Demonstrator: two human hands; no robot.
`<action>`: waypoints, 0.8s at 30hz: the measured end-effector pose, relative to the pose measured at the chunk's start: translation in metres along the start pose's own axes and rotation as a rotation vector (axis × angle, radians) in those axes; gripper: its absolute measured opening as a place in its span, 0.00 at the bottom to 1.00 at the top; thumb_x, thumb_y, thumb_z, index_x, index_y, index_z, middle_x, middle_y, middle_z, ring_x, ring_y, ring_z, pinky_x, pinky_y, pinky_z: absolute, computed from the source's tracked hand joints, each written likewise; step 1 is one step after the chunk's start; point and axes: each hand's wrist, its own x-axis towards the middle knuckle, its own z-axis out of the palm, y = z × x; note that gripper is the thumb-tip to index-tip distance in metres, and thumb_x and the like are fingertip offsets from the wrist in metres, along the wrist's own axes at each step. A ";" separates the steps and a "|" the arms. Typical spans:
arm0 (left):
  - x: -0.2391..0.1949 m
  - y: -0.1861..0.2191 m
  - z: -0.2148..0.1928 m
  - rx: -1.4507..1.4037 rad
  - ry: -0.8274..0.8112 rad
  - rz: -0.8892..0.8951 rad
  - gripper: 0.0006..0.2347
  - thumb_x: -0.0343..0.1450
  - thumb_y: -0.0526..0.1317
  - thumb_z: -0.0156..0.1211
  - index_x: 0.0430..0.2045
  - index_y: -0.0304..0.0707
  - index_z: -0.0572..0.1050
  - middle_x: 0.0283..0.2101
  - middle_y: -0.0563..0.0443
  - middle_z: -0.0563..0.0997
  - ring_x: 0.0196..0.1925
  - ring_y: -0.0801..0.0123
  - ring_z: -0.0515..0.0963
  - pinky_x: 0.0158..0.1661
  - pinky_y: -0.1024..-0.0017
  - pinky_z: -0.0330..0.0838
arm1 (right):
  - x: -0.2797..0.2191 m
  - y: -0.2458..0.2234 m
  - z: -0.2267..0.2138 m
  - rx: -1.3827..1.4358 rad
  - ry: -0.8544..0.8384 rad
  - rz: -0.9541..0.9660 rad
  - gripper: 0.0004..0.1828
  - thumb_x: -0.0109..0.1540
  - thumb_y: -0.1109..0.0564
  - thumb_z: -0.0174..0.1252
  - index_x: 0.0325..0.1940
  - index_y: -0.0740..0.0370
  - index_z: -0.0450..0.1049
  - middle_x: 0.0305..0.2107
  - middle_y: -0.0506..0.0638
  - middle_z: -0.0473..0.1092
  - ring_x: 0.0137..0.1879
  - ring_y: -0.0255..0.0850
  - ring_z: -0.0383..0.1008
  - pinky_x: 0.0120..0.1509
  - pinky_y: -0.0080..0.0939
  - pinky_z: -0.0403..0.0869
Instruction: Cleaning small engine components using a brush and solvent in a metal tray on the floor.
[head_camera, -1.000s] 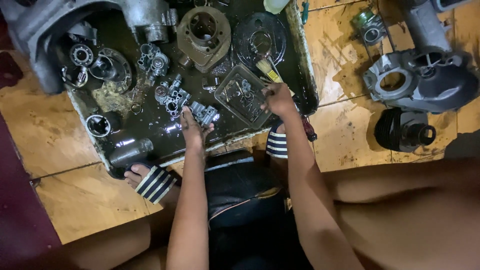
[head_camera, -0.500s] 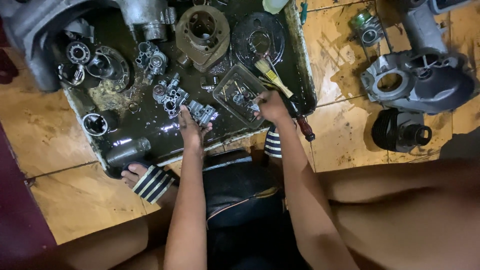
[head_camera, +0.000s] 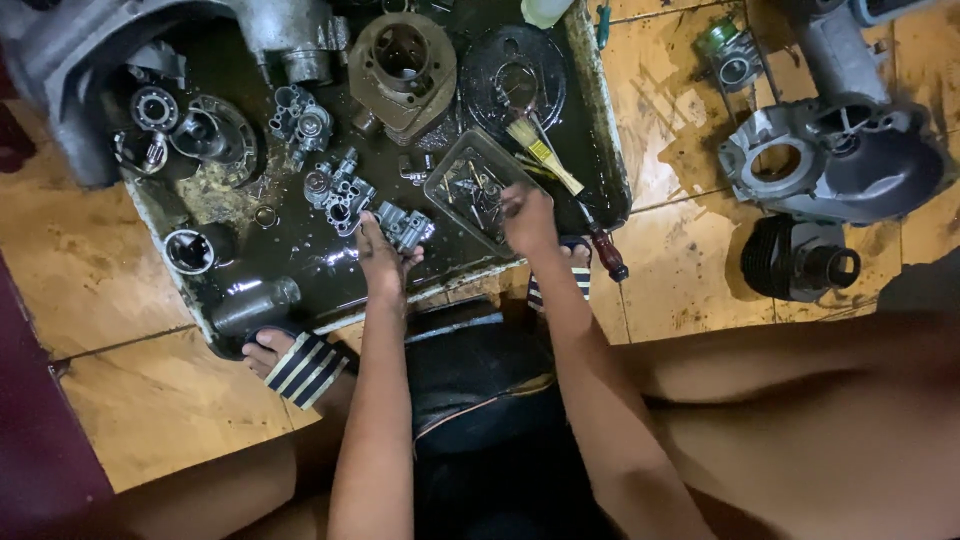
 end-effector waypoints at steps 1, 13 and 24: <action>0.003 -0.002 0.000 -0.001 0.001 0.000 0.25 0.70 0.69 0.48 0.52 0.57 0.67 0.32 0.39 0.80 0.25 0.52 0.84 0.29 0.64 0.88 | 0.000 -0.004 -0.005 -0.001 -0.001 0.000 0.12 0.61 0.64 0.58 0.46 0.59 0.81 0.35 0.59 0.79 0.47 0.56 0.81 0.55 0.57 0.80; 0.006 -0.001 -0.002 -0.040 0.027 -0.046 0.27 0.70 0.70 0.46 0.56 0.57 0.66 0.36 0.38 0.79 0.28 0.50 0.85 0.29 0.65 0.88 | 0.019 0.011 -0.062 0.356 0.327 -0.041 0.07 0.62 0.65 0.59 0.41 0.62 0.80 0.25 0.57 0.77 0.25 0.47 0.79 0.23 0.45 0.75; -0.004 0.005 0.000 -0.039 0.023 -0.045 0.26 0.70 0.69 0.46 0.55 0.59 0.65 0.40 0.38 0.79 0.28 0.48 0.84 0.28 0.66 0.88 | -0.018 -0.014 -0.034 -0.654 0.189 -0.014 0.09 0.60 0.50 0.66 0.44 0.43 0.85 0.56 0.52 0.56 0.66 0.61 0.54 0.66 0.53 0.66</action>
